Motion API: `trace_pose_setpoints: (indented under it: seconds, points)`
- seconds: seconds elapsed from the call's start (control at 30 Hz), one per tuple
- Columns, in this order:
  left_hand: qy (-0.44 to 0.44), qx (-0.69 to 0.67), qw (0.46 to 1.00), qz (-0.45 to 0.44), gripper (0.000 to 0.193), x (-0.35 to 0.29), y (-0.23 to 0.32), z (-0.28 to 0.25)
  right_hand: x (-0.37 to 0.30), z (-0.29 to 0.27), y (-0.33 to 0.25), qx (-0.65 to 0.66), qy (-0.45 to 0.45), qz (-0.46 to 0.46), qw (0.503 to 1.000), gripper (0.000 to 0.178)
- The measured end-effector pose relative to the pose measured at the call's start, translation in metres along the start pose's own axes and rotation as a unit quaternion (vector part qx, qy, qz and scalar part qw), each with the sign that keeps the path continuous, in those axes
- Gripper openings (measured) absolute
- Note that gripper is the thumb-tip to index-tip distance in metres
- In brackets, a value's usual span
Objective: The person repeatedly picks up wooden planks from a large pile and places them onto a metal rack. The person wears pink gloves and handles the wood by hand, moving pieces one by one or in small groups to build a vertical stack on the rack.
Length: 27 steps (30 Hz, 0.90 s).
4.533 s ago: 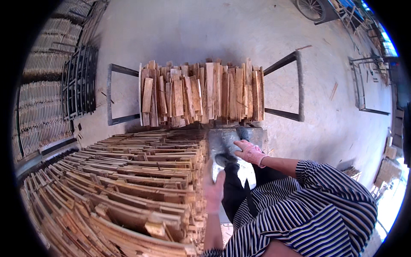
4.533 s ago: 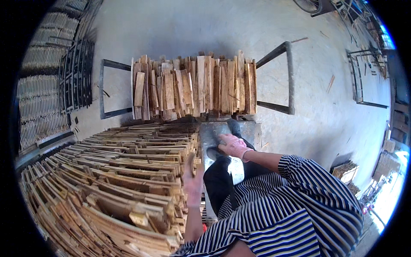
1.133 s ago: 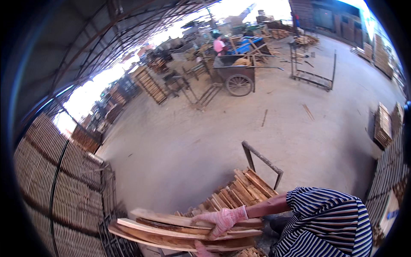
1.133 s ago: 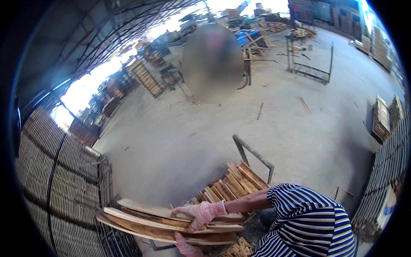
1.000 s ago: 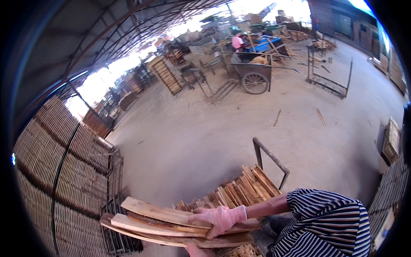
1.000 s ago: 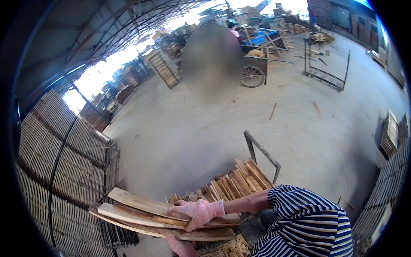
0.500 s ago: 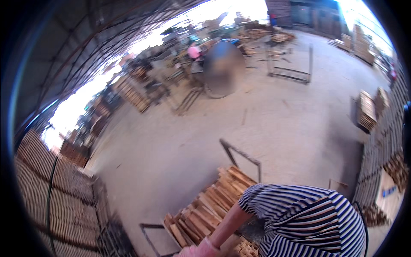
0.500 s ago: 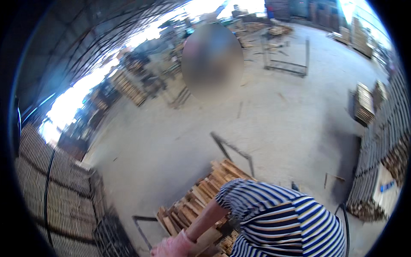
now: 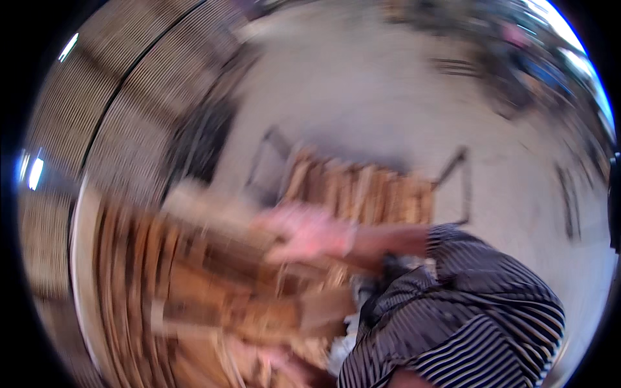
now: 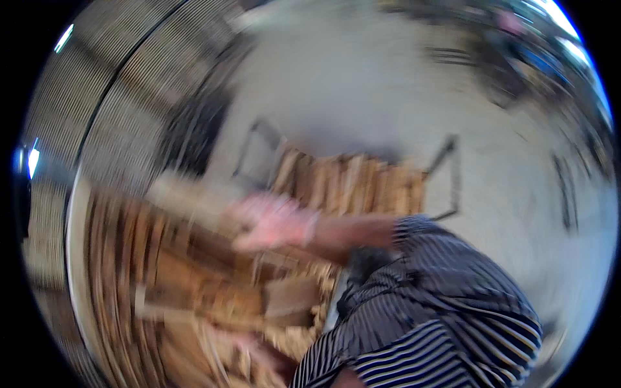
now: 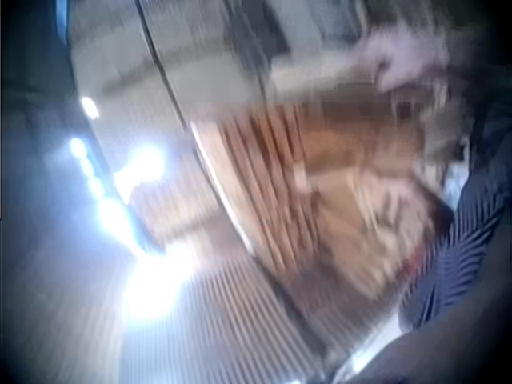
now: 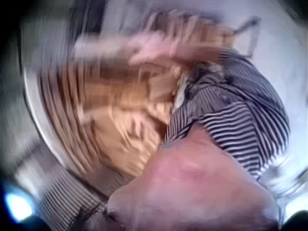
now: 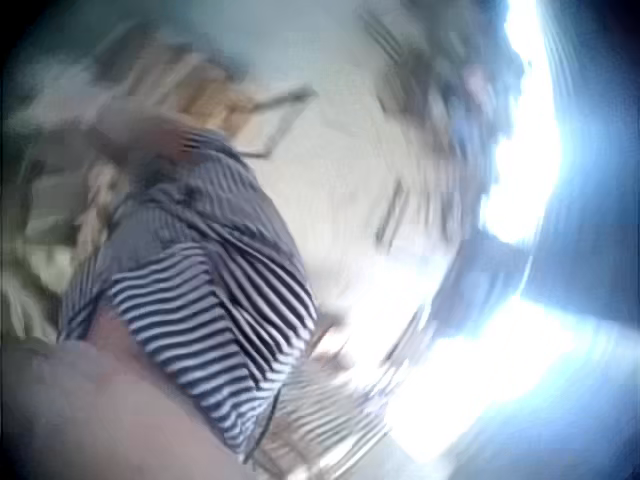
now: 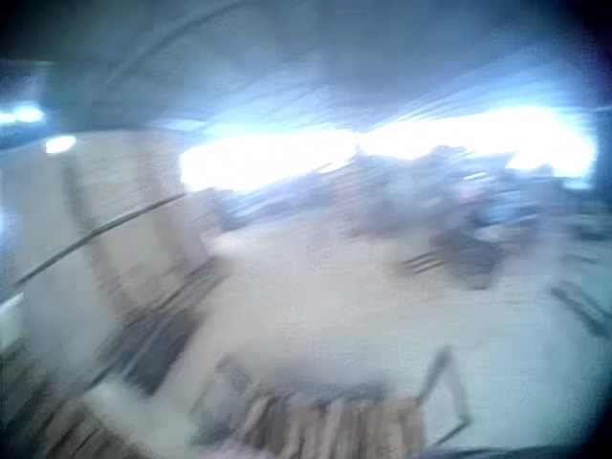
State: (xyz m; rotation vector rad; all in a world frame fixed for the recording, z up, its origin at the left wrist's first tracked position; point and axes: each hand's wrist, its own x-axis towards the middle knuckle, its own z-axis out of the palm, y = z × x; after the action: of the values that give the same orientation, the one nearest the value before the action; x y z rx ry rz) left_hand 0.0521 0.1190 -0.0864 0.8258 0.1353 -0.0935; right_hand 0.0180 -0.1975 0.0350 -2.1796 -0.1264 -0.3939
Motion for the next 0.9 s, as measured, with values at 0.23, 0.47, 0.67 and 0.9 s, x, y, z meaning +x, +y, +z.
trace_pose_setpoints:
  seconds: [0.23, 0.47, 0.67, 0.9]
  points:
    - [0.029, 0.006, 0.988, 0.150, 0.073, -0.067, 0.046, 0.052, 0.037, 0.001, 0.007, -0.050, -0.147, 0.126, 0.980, 0.075]
    - [0.051, -0.041, 0.987, 0.145, 0.071, -0.098, 0.046, 0.040, 0.055, 0.067, -0.026, -0.127, -0.156, 0.076, 0.977, 0.075]
    - [0.072, 0.013, 0.988, 0.137, 0.073, -0.105, 0.059, 0.049, 0.111, 0.168, -0.024, -0.184, -0.159, 0.013, 0.970, 0.073]
    - [0.037, -0.039, 0.995, 0.089, 0.070, -0.112, 0.060, 0.043, 0.112, 0.153, -0.024, -0.152, -0.182, 0.034, 0.971, 0.079]
